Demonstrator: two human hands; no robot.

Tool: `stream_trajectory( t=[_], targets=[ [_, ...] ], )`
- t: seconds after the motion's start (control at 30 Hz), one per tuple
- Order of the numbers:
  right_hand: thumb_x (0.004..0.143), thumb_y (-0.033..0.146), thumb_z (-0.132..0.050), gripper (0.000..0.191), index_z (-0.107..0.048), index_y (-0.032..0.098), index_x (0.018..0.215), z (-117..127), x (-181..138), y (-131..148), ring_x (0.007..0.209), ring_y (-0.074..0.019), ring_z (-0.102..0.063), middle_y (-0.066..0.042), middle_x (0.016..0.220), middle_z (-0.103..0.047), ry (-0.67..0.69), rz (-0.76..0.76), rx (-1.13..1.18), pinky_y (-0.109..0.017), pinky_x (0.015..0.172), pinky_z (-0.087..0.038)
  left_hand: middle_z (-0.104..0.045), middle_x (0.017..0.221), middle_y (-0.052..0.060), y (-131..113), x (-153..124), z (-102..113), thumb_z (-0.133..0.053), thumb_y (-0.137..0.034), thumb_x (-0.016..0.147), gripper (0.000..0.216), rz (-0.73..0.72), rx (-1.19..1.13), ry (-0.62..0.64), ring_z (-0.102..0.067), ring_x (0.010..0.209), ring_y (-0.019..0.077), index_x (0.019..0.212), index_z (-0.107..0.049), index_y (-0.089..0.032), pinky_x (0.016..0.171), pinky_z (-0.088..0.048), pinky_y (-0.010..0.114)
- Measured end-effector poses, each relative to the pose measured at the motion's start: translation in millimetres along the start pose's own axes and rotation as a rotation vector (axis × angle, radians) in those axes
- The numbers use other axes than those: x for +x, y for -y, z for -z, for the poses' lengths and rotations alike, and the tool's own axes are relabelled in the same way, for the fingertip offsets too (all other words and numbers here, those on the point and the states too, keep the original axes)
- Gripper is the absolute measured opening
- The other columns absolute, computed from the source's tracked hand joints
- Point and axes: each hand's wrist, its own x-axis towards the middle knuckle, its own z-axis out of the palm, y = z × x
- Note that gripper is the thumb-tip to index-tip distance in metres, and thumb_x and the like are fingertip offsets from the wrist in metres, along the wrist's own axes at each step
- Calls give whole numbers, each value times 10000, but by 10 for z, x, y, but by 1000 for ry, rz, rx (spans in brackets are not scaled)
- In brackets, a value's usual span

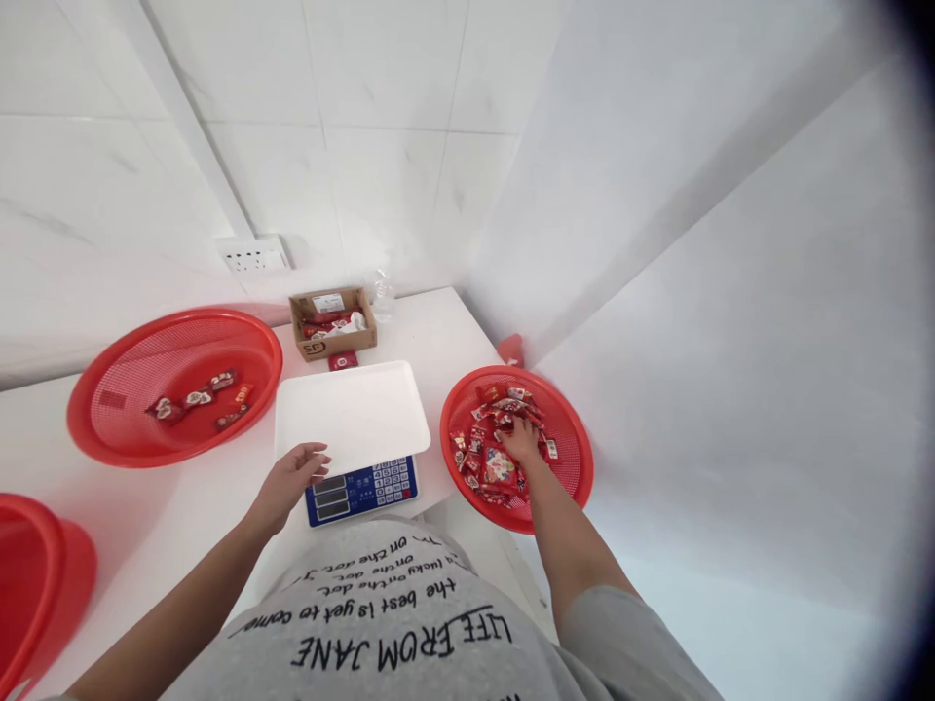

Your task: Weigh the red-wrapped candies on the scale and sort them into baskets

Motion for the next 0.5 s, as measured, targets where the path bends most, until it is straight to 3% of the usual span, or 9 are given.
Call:
stream_trajectory(
  t=[0.1, 0.23, 0.33, 0.4, 0.5],
  targets=[
    [802, 394, -505, 598, -399, 174, 1348, -98, -48, 37, 1349, -298, -235, -141, 1466, -282, 65, 190, -44, -437, 1045, -260, -663, 848, 64, -6, -18, -50, -684, -512, 576, 489, 6, 12, 10, -631, 762, 193, 917, -618, -168, 722, -500, 337],
    [790, 351, -539, 438, -560, 201, 1200, -128, -88, 195, 1228, -245, -432, -95, 1314, -511, 158, 436, -97, -332, 985, -338, -665, 855, 61, 5, 3, -126, -678, -500, 589, 467, 11, 20, 29, -631, 773, 192, 917, -616, -174, 731, -501, 332],
    [832, 298, -468, 386, -562, 183, 1188, -5, 27, 302, 1146, -227, -493, -102, 1227, -572, 95, 442, -90, -321, 973, -339, -665, 861, 61, 8, 22, -184, -674, -497, 595, 461, 11, 28, 32, -633, 772, 190, 921, -614, -177, 735, -500, 330],
    [858, 276, -406, 434, -491, 141, 1262, 94, 144, 363, 1211, -242, -425, -139, 1292, -507, -8, 415, -82, -349, 1013, -291, -666, 867, 61, -1, 19, -222, -668, -502, 600, 458, 9, 36, 33, -635, 776, 191, 921, -615, -180, 734, -500, 330],
    [827, 297, -466, 502, -437, 143, 1304, 176, 291, 442, 1273, -283, -335, -148, 1354, -429, -133, 341, -89, -407, 1039, -250, -661, 867, 54, -23, -12, -271, -664, -504, 601, 455, 17, 37, 31, -634, 782, 187, 918, -614, -182, 744, -499, 328]
  ],
)
